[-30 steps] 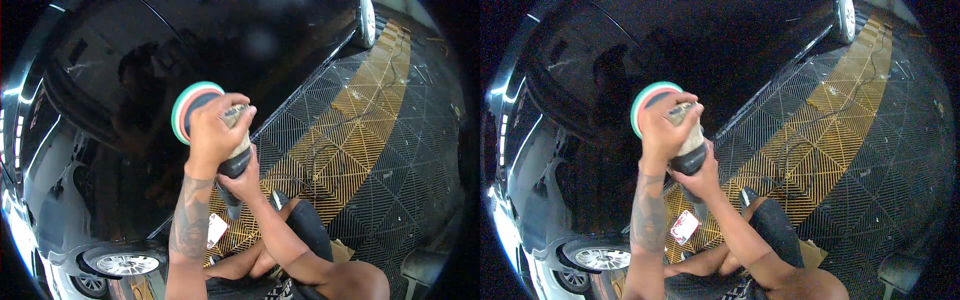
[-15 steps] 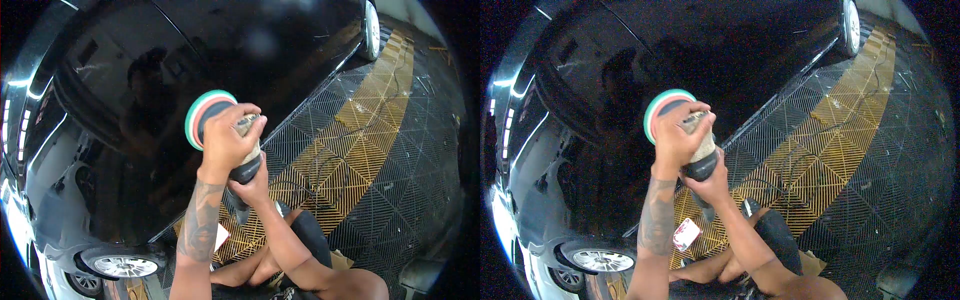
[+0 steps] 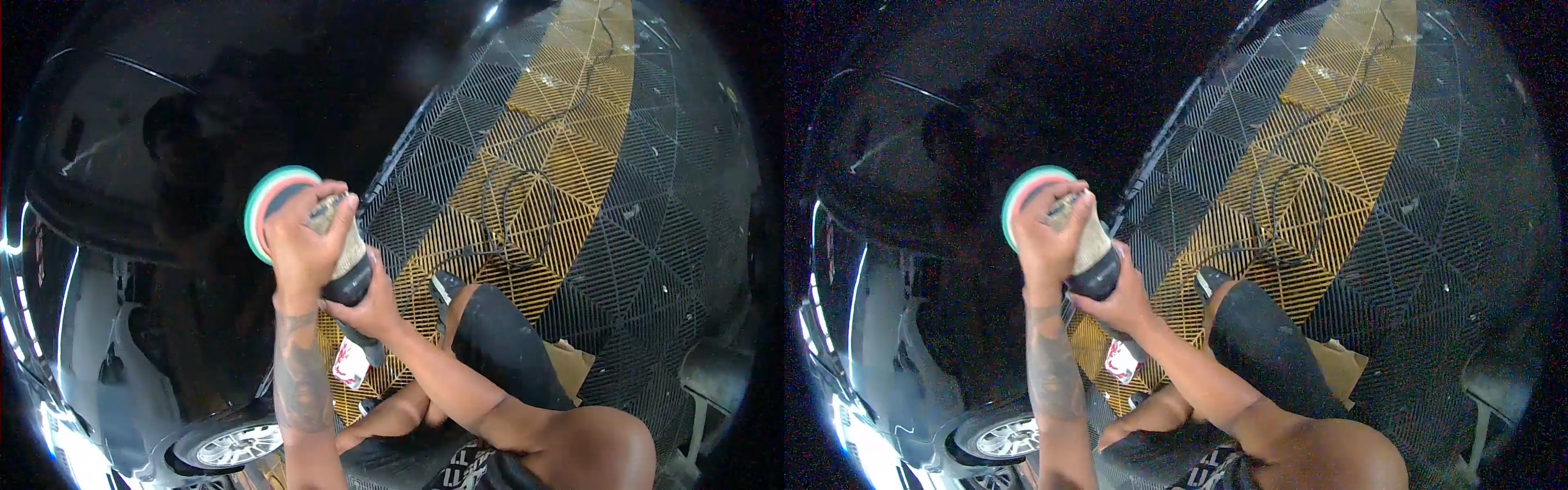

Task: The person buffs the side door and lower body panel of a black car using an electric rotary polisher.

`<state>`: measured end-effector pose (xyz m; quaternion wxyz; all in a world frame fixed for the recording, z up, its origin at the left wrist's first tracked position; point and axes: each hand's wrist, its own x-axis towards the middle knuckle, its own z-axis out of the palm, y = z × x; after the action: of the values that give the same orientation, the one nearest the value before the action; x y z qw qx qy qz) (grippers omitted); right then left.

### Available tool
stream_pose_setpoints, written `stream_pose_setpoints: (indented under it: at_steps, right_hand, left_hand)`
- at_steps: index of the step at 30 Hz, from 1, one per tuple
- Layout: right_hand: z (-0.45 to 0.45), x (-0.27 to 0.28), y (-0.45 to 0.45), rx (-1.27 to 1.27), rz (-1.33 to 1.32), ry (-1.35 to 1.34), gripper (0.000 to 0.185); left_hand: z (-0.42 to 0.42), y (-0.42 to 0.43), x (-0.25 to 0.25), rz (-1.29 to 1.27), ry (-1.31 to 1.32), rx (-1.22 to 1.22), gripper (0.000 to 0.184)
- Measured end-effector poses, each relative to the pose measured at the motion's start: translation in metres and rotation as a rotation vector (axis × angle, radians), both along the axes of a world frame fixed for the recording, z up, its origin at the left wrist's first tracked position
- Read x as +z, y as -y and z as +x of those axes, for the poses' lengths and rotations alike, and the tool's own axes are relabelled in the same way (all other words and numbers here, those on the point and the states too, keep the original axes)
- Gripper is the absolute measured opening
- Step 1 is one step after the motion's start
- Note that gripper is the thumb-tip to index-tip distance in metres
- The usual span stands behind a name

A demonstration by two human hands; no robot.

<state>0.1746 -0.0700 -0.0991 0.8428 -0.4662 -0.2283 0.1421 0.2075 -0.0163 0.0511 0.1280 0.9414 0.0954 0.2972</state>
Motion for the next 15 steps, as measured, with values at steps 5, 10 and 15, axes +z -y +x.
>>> stream_pose_setpoints:
  at_steps: [5, 10, 15]
  right_hand:
    - [-0.038, -0.069, -0.006, 0.06, 0.017, -0.126, 0.097]
    - [-0.024, -0.091, -0.016, 0.042, 0.122, -0.304, 0.094]
    - [-0.035, -0.084, -0.008, 0.059, 0.049, -0.23, 0.094]
  left_hand:
    - [-0.015, -0.005, -0.069, -0.012, -0.126, 0.006, 0.017]
    - [0.02, 0.001, -0.09, 0.049, -0.194, -0.032, 0.017]
    - [0.002, -0.001, -0.089, 0.027, -0.14, -0.009, 0.014]
